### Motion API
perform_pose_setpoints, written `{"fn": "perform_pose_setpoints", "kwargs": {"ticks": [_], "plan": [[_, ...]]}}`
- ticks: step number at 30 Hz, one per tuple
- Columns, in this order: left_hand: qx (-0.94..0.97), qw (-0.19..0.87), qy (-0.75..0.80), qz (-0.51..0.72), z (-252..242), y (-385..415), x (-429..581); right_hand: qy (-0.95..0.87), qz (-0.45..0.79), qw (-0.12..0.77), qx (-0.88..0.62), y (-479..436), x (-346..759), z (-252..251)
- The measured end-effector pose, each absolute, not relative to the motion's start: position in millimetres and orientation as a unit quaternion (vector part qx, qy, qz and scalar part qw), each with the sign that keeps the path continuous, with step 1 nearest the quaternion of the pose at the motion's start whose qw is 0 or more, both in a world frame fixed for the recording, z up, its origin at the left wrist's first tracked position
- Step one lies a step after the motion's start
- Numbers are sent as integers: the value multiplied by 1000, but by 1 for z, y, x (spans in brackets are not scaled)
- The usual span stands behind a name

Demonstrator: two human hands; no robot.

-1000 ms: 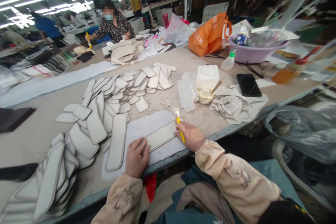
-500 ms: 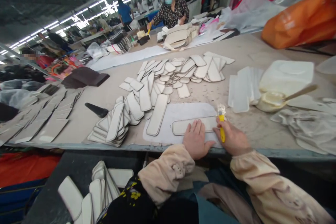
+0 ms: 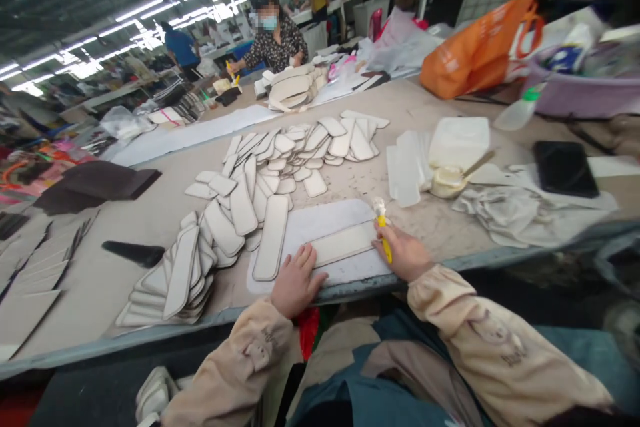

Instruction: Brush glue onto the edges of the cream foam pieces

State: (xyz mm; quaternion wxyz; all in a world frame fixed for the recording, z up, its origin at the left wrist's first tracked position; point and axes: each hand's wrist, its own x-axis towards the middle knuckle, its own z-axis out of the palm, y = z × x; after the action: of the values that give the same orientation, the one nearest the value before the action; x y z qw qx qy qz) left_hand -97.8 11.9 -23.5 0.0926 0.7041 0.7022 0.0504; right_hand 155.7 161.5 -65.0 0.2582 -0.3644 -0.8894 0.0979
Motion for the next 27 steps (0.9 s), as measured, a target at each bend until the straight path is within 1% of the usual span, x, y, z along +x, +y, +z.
{"fn": "perform_pose_setpoints", "kwargs": {"ticks": [4, 7, 12, 16, 19, 22, 23, 25, 27], "plan": [[648, 132, 741, 113, -12, 47, -102, -889, 125, 260, -357, 163, 156, -63], [634, 168, 746, 114, -6, 74, -94, -881, 135, 283, -354, 162, 157, -64], [617, 239, 744, 91, 0, 97, -86, -851, 146, 355, -360, 164, 165, -61], [608, 299, 726, 115, 13, 87, -83, -786, 207, 421, -403, 167, 172, -49], [572, 365, 707, 197, 23, 68, -73, -705, 306, 485, -417, 167, 173, -37], [475, 487, 656, 327, 27, 50, -54, -633, 419, 541, -364, 165, 169, -24], [446, 513, 640, 358, 26, 46, -47, -612, 448, 555, -341, 164, 167, -19], [420, 528, 630, 385, 24, 39, -32, -587, 472, 571, -326, 161, 166, -10], [410, 531, 628, 394, 21, 35, -17, -578, 450, 584, -349, 160, 166, -3]]}}
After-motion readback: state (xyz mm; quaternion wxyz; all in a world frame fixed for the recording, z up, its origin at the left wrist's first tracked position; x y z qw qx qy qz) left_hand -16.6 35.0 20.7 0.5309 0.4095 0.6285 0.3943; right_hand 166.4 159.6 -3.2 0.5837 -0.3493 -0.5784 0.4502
